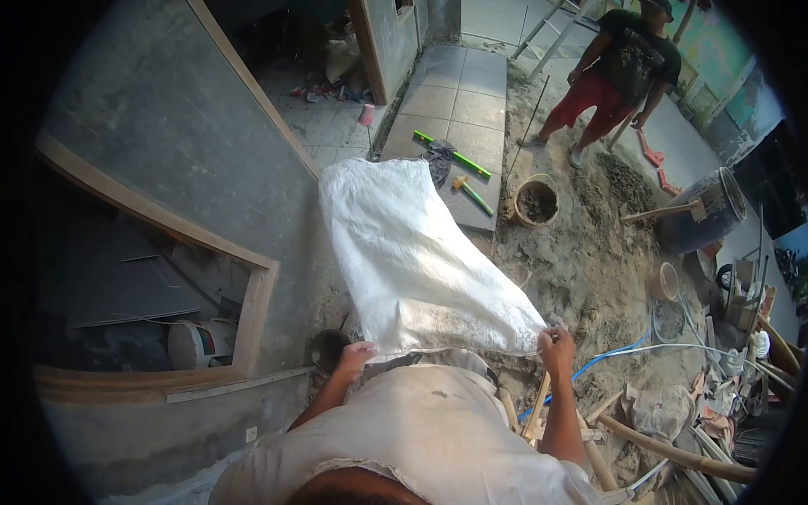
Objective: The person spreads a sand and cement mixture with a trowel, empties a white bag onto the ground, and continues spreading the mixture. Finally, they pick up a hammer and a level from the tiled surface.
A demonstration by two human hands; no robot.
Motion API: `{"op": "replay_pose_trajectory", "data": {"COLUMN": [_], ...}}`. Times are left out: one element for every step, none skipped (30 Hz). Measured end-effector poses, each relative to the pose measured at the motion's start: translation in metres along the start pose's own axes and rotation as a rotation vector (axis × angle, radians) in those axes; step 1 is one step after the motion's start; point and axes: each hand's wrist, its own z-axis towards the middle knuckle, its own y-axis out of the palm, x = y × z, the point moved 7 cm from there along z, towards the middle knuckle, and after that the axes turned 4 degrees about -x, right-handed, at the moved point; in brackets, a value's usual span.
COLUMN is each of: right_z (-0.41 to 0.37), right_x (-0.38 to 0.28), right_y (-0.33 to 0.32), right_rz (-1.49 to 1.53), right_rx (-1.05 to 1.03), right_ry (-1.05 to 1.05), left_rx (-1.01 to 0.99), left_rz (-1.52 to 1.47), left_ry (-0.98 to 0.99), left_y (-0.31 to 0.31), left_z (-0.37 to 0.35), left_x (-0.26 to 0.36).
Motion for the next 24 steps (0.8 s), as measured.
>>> {"op": "replay_pose_trajectory", "data": {"right_z": [0.001, 0.002, 0.003, 0.003, 0.004, 0.004, 0.003, 0.001, -0.001, -0.001, -0.001, -0.001, -0.001, 0.001, 0.004, 0.005, 0.007, 0.007, 0.005, 0.004, 0.002, -0.002, -0.008, -0.013], "right_x": [0.0, 0.001, -0.001, -0.001, -0.002, 0.002, -0.003, -0.009, -0.013, -0.014, -0.015, -0.015, -0.01, -0.004, 0.0, 0.002, 0.004, 0.006, 0.002, -0.001, -0.005, -0.016, -0.034, -0.056], "right_y": [0.0, 0.0, 0.001, 0.001, 0.003, 0.001, 0.001, 0.001, 0.001, 0.001, 0.002, 0.003, 0.002, 0.003, 0.005, 0.005, 0.006, 0.006, 0.006, 0.006, 0.006, 0.005, 0.001, -0.002], "right_rz": [-0.002, -0.038, -0.074, -0.076, -0.076, -0.074, -0.077, -0.079, -0.083, -0.086, -0.07, -0.053, -0.055, -0.057, -0.058, -0.061, -0.063, -0.065, -0.07, -0.05, -0.031, -0.035, -0.066, -0.096], "right_rx": [0.0, 0.01, 0.02, 0.019, 0.01, 0.001, 0.002, -0.001, -0.005, -0.005, -0.016, -0.025, -0.026, -0.032, -0.037, -0.039, -0.044, -0.049, -0.052, -0.06, -0.067, -0.071, -0.066, -0.062], "right_ry": [0.002, -0.006, -0.013, -0.011, -0.013, -0.017, -0.015, 0.002, 0.02, 0.022, 0.03, 0.038, 0.039, 0.033, 0.026, 0.027, 0.033, 0.04, 0.043, 0.073, 0.105, 0.108, 0.062, 0.017], "left_rx": [-0.001, -0.002, -0.003, 0.004, 0.012, 0.011, 0.011, 0.01, 0.008, 0.017, 0.027, 0.026, 0.034, 0.042, 0.041, 0.056, 0.071, 0.071, 0.071, 0.072, 0.072, 0.089, 0.107, 0.109], "left_rz": [0.021, 0.042, 0.042, 0.036, 0.031, 0.03, 0.044, 0.057, 0.056, 0.062, 0.068, 0.067, 0.077, 0.086, 0.084, 0.106, 0.127, 0.125, 0.121, 0.117, 0.115, 0.123, 0.132, 0.13], "left_ry": [-0.027, -0.052, -0.055, -0.053, -0.049, -0.05, -0.079, -0.109, -0.113, -0.099, -0.084, -0.086, -0.058, -0.032, -0.034, -0.039, -0.045, -0.05, -0.033, -0.014, -0.019, -0.031, -0.042, -0.049], "left_y": [-0.001, -0.002, -0.003, -0.004, -0.005, -0.002, -0.001, -0.001, -0.001, -0.003, -0.005, -0.006, -0.008, -0.01, -0.011, -0.011, -0.01, -0.011, -0.011, -0.01, -0.011, -0.009, -0.008, -0.007], "left_z": [0.001, 0.001, 0.002, 0.003, 0.004, 0.003, -0.001, -0.003, -0.002, 0.0, 0.002, 0.005, 0.008, 0.01, 0.012, 0.007, 0.004, 0.005, 0.005, 0.006, 0.005, -0.005, -0.014, -0.022], "left_x": [0.001, 0.002, 0.006, 0.008, 0.011, 0.009, 0.015, 0.019, 0.021, 0.021, 0.02, 0.018, 0.017, 0.017, 0.015, 0.023, 0.03, 0.029, 0.031, 0.033, 0.033, 0.042, 0.053, 0.06]}}
